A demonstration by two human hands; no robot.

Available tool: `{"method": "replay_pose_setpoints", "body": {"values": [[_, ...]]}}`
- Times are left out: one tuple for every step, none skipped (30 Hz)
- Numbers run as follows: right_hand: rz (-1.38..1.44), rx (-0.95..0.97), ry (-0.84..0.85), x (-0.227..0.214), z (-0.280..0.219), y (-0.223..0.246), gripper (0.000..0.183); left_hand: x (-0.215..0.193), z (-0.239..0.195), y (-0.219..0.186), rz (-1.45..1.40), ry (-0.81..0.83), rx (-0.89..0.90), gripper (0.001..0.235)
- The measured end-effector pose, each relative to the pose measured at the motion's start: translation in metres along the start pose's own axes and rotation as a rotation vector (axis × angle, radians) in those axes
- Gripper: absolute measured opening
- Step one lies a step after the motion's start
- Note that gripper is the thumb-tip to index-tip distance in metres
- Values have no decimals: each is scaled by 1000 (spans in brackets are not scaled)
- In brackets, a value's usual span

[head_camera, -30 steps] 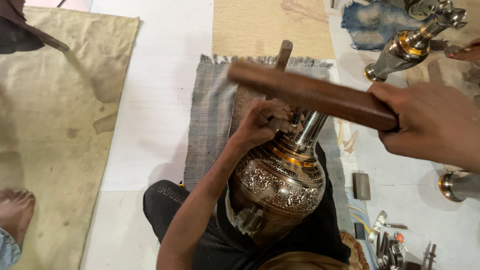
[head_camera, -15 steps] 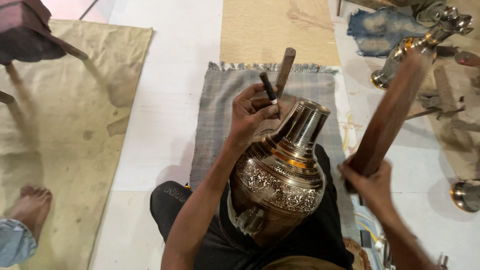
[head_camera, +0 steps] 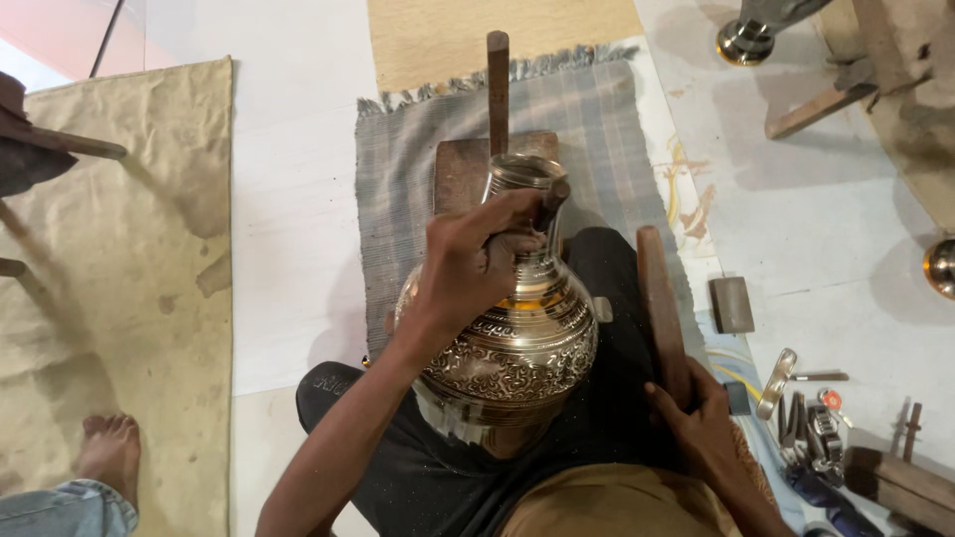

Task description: The person sits on the floor and uses a wooden mallet to hammer a metal chisel placed on the neck of a decorative metal vessel. The person repeatedly strikes the chisel to shape or finish the vessel's neck area.

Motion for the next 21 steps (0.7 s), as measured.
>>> {"method": "replay_pose_setpoints", "body": {"values": [[-148,-110,-36,-2,2,11,48,0,-1,-4,71,-4,2,54],[-140,-107,-27,-1,2,19,50,1,-1,-6,124,21,-21,55],[-131,-105,-18,0,4,26,52,2,-2,-8,177,45,-43,56],[-123,-105,-11,-1,7,34,55,4,-1,-9,231,68,-61,58],[-102,-159,-23,0,7,44,57,6,-1,-11,290,88,-49,59],[-82,-215,-35,0,9,54,60,7,-1,-13,350,106,-36,60],[-63,-271,-48,1,10,64,62,7,-1,-15,410,124,-22,61],[0,-325,-41,2,11,72,64,7,0,-16,429,131,-12,61],[62,-380,-34,3,12,80,66,7,1,-17,448,138,-2,61],[121,-434,-27,1,12,87,67,7,2,-18,466,143,8,61],[91,-467,-30,0,12,93,69,7,3,-18,476,150,17,60],[58,-497,-31,-3,12,100,70,7,4,-19,483,157,24,59],[26,-527,-32,-7,11,105,72,7,4,-18,490,164,31,59],[-5,-511,-46,-12,9,109,72,7,4,-18,500,163,44,59],[-35,-495,-60,-16,7,113,73,7,3,-18,509,163,57,60],[-66,-480,-76,-21,3,118,74,7,3,-17,519,163,72,61],[-109,-539,-128,-27,0,125,72,6,2,-16,517,168,62,61],[-154,-599,-181,-35,-4,132,69,6,3,-15,514,173,54,61],[-199,-658,-235,-41,-9,140,66,7,3,-14,512,177,47,61],[-235,-574,-250,-46,-10,145,66,7,3,-14,510,168,49,61],[-269,-489,-264,-52,-14,151,66,7,3,-15,509,160,51,61]]}}
Point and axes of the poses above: each hand's wrist, its own z-axis towards the middle knuckle, its own x-axis out of the palm, y = z × x, the point moved 3 cm from there along z, towards the middle knuckle, and after that the axes turned 15 degrees about y, right-handed, at the moved point
